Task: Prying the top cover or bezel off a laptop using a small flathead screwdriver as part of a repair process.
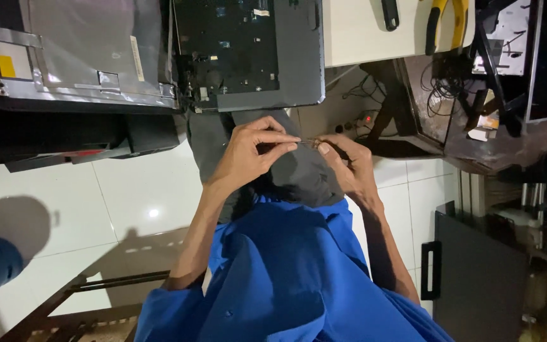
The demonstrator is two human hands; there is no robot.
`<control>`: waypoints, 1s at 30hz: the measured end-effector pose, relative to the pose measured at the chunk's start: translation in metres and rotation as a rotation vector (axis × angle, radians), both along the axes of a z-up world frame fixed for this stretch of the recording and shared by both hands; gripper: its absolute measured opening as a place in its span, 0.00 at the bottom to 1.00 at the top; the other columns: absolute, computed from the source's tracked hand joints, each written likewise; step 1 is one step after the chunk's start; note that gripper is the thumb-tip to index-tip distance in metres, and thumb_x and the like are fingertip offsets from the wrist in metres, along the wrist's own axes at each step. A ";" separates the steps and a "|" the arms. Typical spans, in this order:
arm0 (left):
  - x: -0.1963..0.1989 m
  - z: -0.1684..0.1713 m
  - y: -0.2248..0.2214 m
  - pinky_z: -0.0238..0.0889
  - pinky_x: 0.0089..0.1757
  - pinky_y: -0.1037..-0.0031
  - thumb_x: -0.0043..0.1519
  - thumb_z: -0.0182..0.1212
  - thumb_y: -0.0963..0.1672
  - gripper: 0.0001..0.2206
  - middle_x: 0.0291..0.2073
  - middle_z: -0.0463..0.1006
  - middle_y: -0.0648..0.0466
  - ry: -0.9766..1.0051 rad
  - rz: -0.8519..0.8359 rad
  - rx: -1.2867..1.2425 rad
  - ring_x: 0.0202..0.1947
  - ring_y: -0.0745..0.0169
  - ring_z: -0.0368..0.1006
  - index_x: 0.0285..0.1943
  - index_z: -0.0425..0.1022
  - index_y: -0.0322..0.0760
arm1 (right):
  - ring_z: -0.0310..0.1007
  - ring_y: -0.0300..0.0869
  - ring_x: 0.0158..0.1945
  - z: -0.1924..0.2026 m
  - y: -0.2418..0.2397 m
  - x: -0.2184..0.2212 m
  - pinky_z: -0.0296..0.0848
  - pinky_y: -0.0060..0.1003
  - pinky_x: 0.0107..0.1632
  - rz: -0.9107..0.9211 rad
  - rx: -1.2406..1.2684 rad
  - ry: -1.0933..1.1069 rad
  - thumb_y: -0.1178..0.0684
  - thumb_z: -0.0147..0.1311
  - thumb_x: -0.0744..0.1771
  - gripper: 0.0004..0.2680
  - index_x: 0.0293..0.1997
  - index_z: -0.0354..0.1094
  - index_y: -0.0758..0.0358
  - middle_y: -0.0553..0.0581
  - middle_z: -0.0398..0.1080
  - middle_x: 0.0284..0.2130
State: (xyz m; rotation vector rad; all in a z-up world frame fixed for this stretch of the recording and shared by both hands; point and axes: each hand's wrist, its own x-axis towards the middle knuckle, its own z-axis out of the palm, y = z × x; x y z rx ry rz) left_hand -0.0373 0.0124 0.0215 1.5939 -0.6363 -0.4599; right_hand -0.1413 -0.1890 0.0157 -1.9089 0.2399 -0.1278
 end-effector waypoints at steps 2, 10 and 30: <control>0.001 -0.001 -0.001 0.69 0.33 0.69 0.64 0.67 0.38 0.05 0.33 0.80 0.45 -0.012 -0.002 0.002 0.33 0.57 0.77 0.46 0.85 0.37 | 0.73 0.43 0.33 -0.005 -0.002 -0.002 0.74 0.42 0.38 -0.009 0.016 0.006 0.54 0.53 0.72 0.07 0.46 0.77 0.64 0.62 0.73 0.26; 0.005 -0.005 0.001 0.71 0.34 0.63 0.65 0.66 0.39 0.05 0.35 0.80 0.44 -0.057 -0.052 0.054 0.35 0.48 0.79 0.46 0.85 0.38 | 0.73 0.40 0.34 0.006 0.003 0.004 0.75 0.43 0.37 0.040 0.046 0.013 0.57 0.55 0.71 0.05 0.44 0.78 0.64 0.64 0.75 0.27; 0.004 -0.026 -0.007 0.81 0.37 0.62 0.58 0.70 0.37 0.10 0.34 0.79 0.45 0.307 -0.206 0.068 0.38 0.53 0.82 0.45 0.76 0.30 | 0.69 0.39 0.30 -0.018 -0.009 -0.006 0.71 0.36 0.32 0.386 0.113 0.154 0.54 0.49 0.73 0.07 0.44 0.72 0.65 0.58 0.72 0.23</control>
